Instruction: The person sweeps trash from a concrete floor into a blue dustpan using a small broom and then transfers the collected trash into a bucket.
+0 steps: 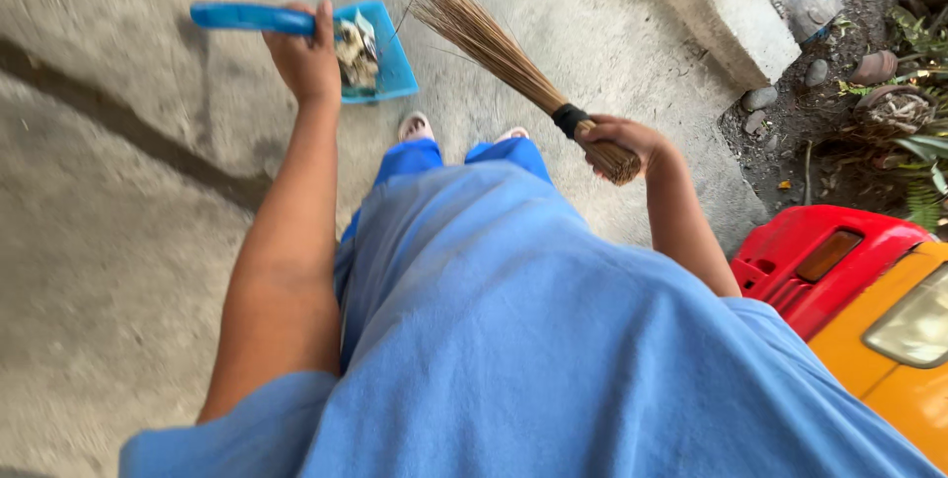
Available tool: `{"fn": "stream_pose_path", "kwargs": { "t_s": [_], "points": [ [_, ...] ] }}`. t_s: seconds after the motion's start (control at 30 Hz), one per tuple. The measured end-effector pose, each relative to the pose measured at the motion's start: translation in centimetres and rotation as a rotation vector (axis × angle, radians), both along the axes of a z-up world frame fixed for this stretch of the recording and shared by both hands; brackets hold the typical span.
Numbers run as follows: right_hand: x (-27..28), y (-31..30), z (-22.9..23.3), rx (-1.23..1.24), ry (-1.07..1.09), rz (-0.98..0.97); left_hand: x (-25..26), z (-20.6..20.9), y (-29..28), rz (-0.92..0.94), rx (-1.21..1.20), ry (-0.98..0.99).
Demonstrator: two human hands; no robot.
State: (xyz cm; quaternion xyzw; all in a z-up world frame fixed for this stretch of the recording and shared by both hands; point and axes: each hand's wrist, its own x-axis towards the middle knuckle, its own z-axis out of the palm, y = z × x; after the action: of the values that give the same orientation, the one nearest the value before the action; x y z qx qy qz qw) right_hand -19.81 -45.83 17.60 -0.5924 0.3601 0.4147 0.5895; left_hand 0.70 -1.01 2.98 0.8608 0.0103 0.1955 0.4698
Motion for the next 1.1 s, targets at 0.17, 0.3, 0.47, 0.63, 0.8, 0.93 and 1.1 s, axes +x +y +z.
{"fn": "stream_pose_path", "kwargs": {
  "t_s": [0.17,0.3,0.47,0.63,0.8,0.93,1.1],
  "points": [
    [-2.5,-1.2,-0.7,0.106,-0.063,-0.214,2.5,3.3,-4.0,-0.098,0.045,0.05],
    [-5.6,-2.7,-0.8,0.164,-0.104,-0.38,3.9,5.0,-9.2,-0.18,-0.035,0.099],
    [-9.7,-4.1,-0.3,0.207,-0.156,-0.582,6.1,6.5,-17.2,-0.316,-0.071,0.049],
    [-12.5,-3.5,0.7,0.159,-0.181,-0.74,7.4,8.9,-26.1,-0.493,-0.008,0.054],
    [-14.9,-2.0,-0.2,0.201,-0.275,-0.967,7.5,10.9,-35.5,-0.71,0.016,0.016],
    [-16.1,0.7,-0.1,0.195,-0.308,-1.235,5.5,12.5,-42.4,-0.946,0.098,0.066],
    [-15.9,5.9,-0.1,0.15,-0.381,-1.587,2.6,12.5,-48.3,-1.272,0.088,-0.127]
  ]
}}
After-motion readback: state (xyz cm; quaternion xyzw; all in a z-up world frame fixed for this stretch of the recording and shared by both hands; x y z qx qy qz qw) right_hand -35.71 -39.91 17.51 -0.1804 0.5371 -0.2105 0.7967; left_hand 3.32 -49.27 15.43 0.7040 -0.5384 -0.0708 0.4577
